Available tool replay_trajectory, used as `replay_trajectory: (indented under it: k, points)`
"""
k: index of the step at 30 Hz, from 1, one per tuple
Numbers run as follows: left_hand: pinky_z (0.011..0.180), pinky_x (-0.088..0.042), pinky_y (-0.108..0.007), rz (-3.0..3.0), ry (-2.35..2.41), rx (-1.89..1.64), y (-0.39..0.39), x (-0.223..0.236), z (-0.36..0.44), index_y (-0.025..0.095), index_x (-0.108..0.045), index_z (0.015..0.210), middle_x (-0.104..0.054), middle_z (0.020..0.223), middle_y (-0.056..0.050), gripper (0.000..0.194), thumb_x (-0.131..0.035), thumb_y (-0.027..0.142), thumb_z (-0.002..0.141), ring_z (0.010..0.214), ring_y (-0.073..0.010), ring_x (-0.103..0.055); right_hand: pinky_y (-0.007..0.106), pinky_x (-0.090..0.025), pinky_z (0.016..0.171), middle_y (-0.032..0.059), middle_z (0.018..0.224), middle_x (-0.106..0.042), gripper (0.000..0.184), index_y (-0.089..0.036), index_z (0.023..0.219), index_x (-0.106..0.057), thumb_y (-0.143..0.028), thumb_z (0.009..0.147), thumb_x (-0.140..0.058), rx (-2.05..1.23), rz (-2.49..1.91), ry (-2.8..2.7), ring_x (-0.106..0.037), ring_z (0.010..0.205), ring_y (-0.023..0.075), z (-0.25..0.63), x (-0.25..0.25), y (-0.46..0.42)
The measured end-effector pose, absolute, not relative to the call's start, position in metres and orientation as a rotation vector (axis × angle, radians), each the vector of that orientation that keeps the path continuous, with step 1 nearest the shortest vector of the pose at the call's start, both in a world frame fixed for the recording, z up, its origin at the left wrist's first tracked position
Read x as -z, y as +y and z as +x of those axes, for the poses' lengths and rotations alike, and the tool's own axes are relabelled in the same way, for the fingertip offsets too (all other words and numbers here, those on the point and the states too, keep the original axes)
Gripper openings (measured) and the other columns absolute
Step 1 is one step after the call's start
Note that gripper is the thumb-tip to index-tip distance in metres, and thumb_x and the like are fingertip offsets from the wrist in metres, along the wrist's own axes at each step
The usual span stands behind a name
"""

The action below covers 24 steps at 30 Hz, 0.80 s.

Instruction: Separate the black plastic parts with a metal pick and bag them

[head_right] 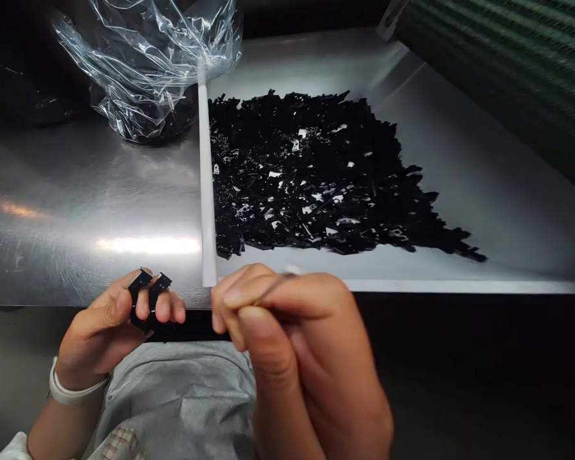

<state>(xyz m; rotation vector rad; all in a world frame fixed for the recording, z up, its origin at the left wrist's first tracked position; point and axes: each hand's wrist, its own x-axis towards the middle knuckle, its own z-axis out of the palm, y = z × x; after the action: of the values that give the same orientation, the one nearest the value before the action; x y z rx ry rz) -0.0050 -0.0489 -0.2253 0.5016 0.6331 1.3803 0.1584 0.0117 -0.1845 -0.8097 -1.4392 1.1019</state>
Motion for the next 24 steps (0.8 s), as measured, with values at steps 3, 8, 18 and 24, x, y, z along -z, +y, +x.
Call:
replay_trajectory:
  k: [3, 8, 18, 24]
  points:
    - [0.088, -0.056, -0.028, 0.489, 0.566, -1.345, -0.050, 0.225, -0.005, 0.018, -0.074, 0.082, -0.076, 0.083, -0.003, 0.025, -0.077, 0.040, 0.093, 0.090, -0.0169, -0.074, 0.022, -0.056, 0.058, -0.0031, 0.072, -0.063, 0.010, -0.031, 0.102, -0.069, -0.032, 0.106, -0.060, -1.273, -0.880, -1.639, -0.065, 0.064, 0.0116, 0.167, 0.183, 0.009]
    - [0.084, -0.056, -0.034, 0.569, 0.531, -1.278, -0.052, 0.221, -0.003, 0.018, -0.071, 0.081, -0.070, 0.079, -0.004, 0.028, -0.073, 0.042, 0.094, 0.080, -0.0194, -0.073, 0.018, -0.047, 0.042, -0.0012, 0.063, -0.069, 0.016, -0.027, 0.094, -0.064, -0.041, 0.102, -0.063, -1.643, -0.953, -1.728, -0.069, 0.056, 0.0140, 0.163, 0.179, 0.014]
    - [0.080, -0.056, -0.028, 0.512, 0.523, -1.270, -0.053, 0.219, -0.002, 0.018, -0.073, 0.081, -0.065, 0.073, -0.002, 0.026, -0.074, 0.041, 0.094, 0.075, -0.0156, -0.069, 0.021, -0.051, 0.056, -0.0073, 0.059, -0.042, 0.006, -0.028, 0.095, -0.068, -0.023, 0.092, -0.067, -1.769, -0.854, -1.507, -0.057, 0.057, 0.0118, 0.167, 0.188, 0.017]
    - [0.088, -0.059, -0.025, 0.359, 0.498, -1.335, -0.055, 0.221, 0.003, 0.020, -0.078, 0.082, -0.078, 0.087, -0.003, 0.024, -0.075, 0.041, 0.094, 0.093, -0.0148, -0.074, 0.028, -0.047, 0.056, -0.0023, 0.059, -0.041, 0.030, -0.027, 0.073, -0.071, -0.037, 0.100, -0.063, -1.399, -0.901, -1.326, -0.046, 0.058, 0.0146, 0.164, 0.183, 0.010]
